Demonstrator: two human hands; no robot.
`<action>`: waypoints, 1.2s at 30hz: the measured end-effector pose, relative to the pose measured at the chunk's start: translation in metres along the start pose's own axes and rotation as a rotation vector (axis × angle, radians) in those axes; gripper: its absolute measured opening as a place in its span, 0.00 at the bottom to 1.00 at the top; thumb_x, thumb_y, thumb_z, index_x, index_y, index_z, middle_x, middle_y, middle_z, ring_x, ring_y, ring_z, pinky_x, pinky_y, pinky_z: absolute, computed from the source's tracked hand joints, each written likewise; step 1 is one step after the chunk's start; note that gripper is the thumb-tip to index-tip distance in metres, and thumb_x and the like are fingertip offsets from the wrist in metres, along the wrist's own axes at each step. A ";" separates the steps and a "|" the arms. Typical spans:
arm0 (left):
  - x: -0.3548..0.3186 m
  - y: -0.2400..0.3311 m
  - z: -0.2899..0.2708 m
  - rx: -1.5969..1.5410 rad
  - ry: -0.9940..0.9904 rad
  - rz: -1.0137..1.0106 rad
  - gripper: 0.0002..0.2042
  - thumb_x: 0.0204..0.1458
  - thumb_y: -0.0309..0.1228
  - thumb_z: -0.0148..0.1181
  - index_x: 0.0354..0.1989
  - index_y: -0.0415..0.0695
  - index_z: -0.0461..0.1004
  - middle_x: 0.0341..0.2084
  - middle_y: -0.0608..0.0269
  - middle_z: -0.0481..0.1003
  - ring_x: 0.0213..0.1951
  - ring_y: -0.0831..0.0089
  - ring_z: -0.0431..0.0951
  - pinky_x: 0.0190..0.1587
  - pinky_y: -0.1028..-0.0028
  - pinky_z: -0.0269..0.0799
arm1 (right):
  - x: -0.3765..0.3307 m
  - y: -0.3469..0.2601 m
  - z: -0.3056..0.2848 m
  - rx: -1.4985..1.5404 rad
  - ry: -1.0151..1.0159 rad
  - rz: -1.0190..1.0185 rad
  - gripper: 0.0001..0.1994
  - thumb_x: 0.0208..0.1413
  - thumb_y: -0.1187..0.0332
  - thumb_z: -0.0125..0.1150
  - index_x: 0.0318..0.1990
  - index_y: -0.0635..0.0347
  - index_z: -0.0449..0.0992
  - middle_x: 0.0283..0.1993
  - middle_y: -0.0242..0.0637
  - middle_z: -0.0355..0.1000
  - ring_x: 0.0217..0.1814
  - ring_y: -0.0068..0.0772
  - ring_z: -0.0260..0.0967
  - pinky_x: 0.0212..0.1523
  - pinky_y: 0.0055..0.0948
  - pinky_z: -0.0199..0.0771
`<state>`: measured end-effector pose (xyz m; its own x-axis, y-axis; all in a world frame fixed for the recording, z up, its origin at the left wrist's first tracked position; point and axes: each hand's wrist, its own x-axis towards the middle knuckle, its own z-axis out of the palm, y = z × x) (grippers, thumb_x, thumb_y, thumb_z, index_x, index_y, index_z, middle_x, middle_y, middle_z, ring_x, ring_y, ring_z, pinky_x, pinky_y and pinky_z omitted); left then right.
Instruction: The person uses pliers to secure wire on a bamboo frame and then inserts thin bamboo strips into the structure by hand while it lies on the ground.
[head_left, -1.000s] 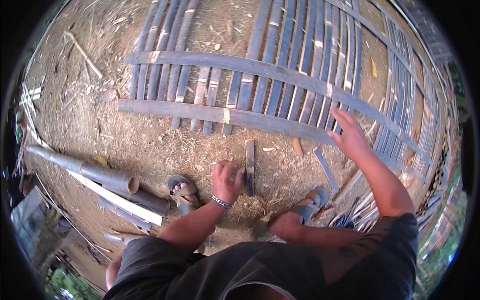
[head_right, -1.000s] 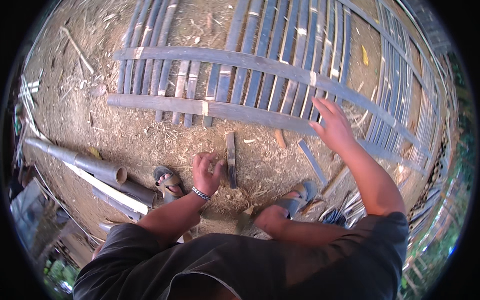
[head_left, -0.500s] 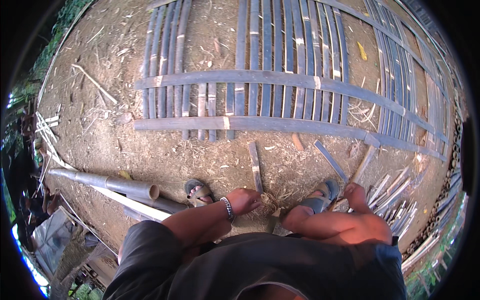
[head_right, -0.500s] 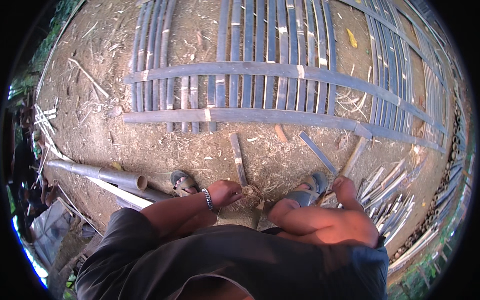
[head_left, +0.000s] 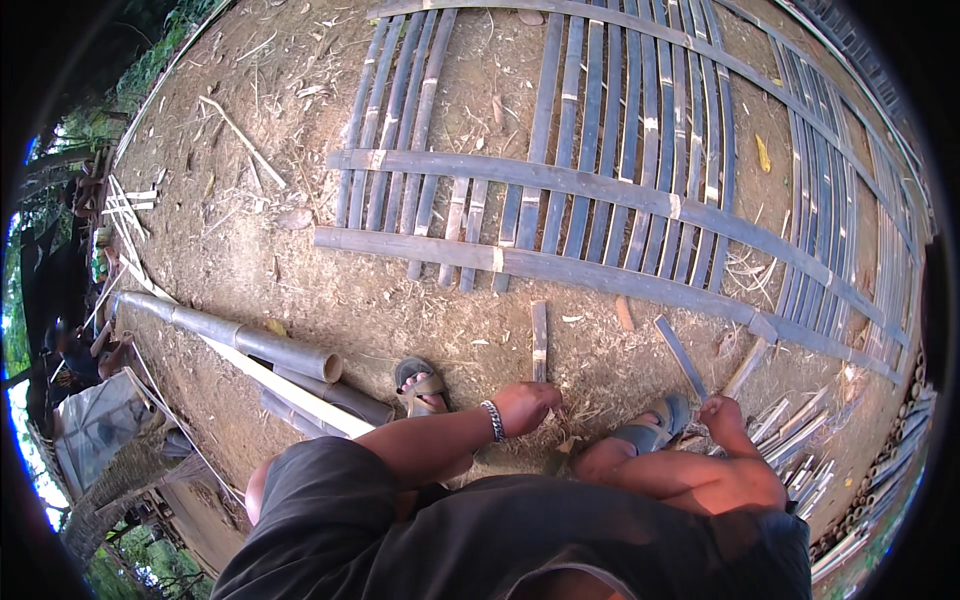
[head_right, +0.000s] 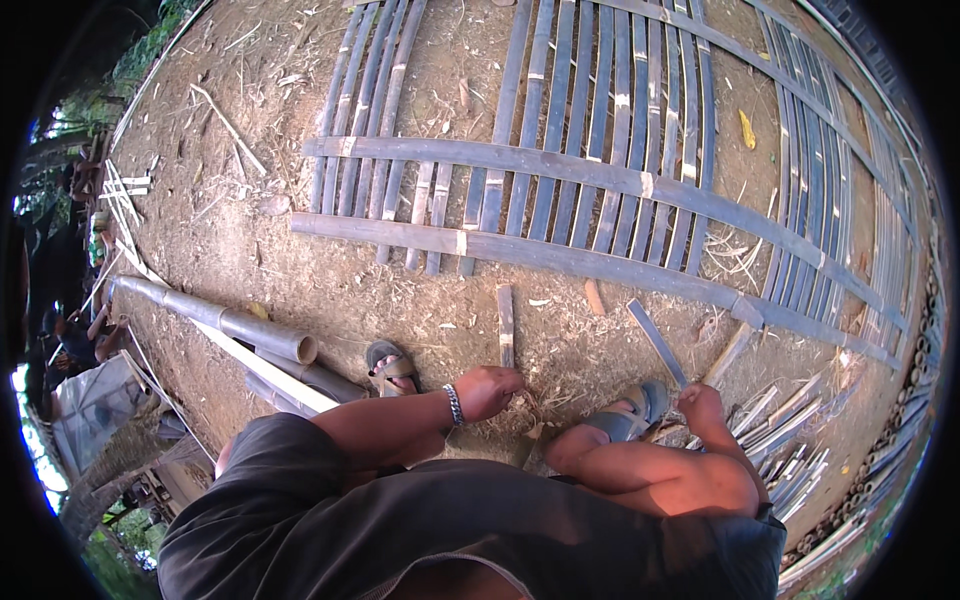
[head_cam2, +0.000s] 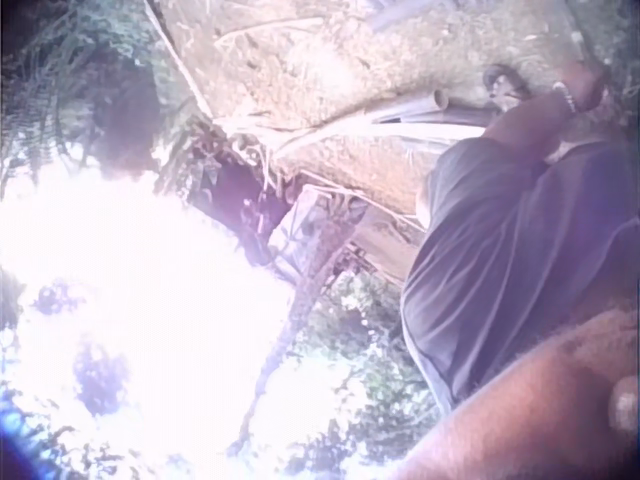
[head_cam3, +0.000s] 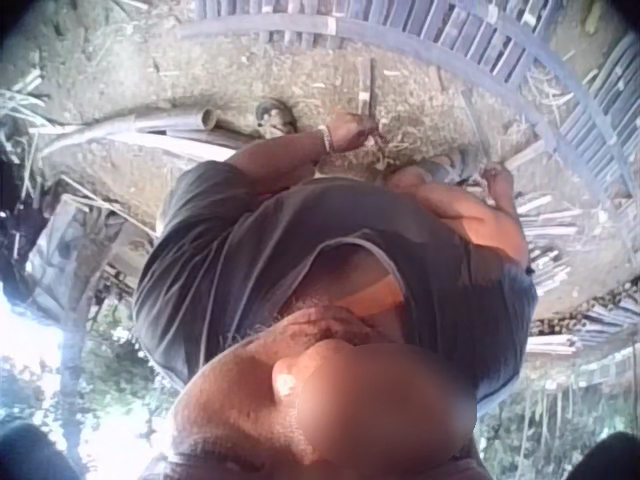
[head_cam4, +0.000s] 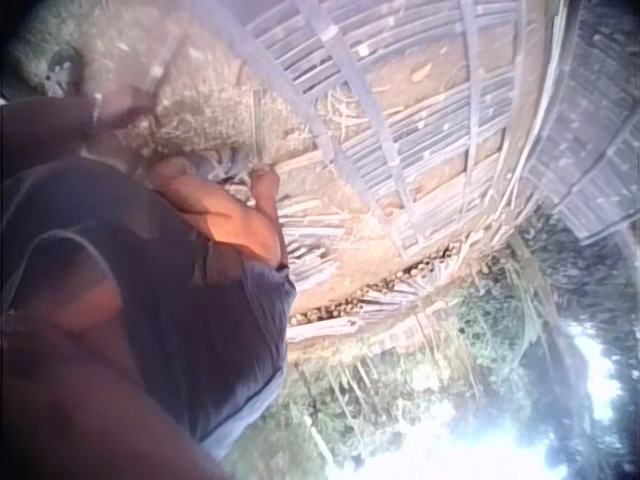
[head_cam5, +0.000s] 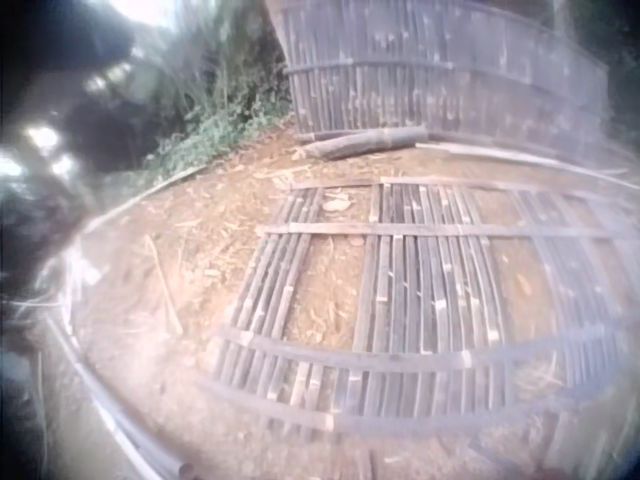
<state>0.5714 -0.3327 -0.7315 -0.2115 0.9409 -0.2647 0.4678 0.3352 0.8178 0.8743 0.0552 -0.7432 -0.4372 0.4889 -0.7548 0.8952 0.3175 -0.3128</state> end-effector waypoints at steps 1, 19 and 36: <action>-0.001 -0.005 0.002 0.001 0.029 0.018 0.07 0.51 0.24 0.59 0.39 0.43 0.78 0.35 0.55 0.80 0.39 0.54 0.82 0.42 0.60 0.81 | -0.002 -0.006 0.001 0.009 0.003 -0.019 0.05 0.47 0.69 0.72 0.27 0.59 0.82 0.25 0.40 0.78 0.28 0.34 0.76 0.35 0.34 0.75; 0.061 -0.044 -0.083 0.274 0.767 -0.199 0.06 0.50 0.26 0.65 0.36 0.42 0.79 0.36 0.53 0.80 0.42 0.54 0.80 0.49 0.57 0.74 | -0.013 -0.004 0.002 0.013 0.039 -0.116 0.07 0.56 0.68 0.64 0.33 0.62 0.83 0.29 0.43 0.80 0.31 0.36 0.78 0.37 0.35 0.75; 0.051 -0.029 -0.053 0.190 0.536 -0.120 0.05 0.51 0.26 0.64 0.35 0.43 0.78 0.34 0.55 0.79 0.40 0.54 0.80 0.46 0.58 0.75 | -0.017 0.009 0.011 0.017 0.055 -0.055 0.09 0.53 0.64 0.70 0.33 0.63 0.83 0.28 0.44 0.78 0.30 0.38 0.76 0.37 0.36 0.75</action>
<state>0.5013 -0.2970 -0.7418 -0.6545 0.7559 -0.0134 0.5493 0.4876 0.6786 0.8904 0.0411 -0.7392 -0.4892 0.5155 -0.7035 0.8709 0.3314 -0.3628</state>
